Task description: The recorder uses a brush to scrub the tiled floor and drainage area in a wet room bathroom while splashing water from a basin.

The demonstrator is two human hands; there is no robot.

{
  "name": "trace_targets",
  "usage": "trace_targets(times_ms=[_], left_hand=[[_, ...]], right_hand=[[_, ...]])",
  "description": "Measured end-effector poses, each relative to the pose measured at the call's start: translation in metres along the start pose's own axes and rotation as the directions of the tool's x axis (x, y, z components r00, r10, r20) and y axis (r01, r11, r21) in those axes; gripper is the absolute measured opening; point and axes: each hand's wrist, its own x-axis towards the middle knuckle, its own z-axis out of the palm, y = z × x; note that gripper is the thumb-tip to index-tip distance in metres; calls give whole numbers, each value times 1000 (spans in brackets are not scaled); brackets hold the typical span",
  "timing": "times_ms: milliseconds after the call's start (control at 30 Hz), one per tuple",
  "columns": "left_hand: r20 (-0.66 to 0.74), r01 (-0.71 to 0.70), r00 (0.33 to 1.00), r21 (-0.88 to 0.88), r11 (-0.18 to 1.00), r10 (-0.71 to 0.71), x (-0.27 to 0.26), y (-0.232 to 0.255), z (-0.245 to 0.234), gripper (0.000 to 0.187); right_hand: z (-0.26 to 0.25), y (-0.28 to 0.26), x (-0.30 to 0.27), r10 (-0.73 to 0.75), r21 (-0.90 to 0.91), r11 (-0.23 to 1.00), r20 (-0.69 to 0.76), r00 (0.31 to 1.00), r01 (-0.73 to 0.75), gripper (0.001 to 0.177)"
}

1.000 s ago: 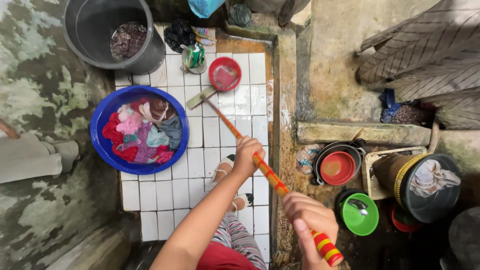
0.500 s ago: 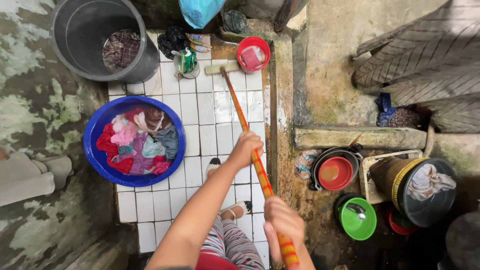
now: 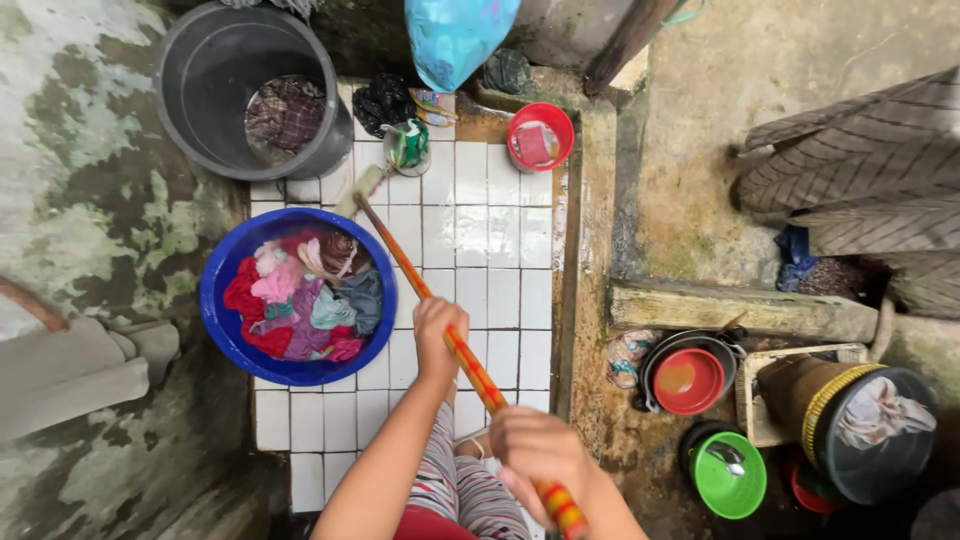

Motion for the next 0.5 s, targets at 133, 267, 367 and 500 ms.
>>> trace_targets(times_ms=[133, 267, 367, 500], left_hand=[[-56, 21, 998, 26, 999, -19, 17, -46, 18, 19], [-9, -59, 998, -91, 994, 58, 33, -18, 41, 22], [32, -89, 995, -129, 988, 94, 47, 5, 65, 23], [174, -111, 974, -200, 973, 147, 46, 29, 95, 25]], right_hand=[[3, 24, 7, 112, -54, 992, -59, 992, -115, 20], [-9, 12, -6, 133, -46, 989, -170, 976, -143, 23], [-22, -9, 7, 185, -62, 975, -285, 940, -211, 24], [-45, -14, -19, 187, -133, 955, -425, 886, -265, 27]])
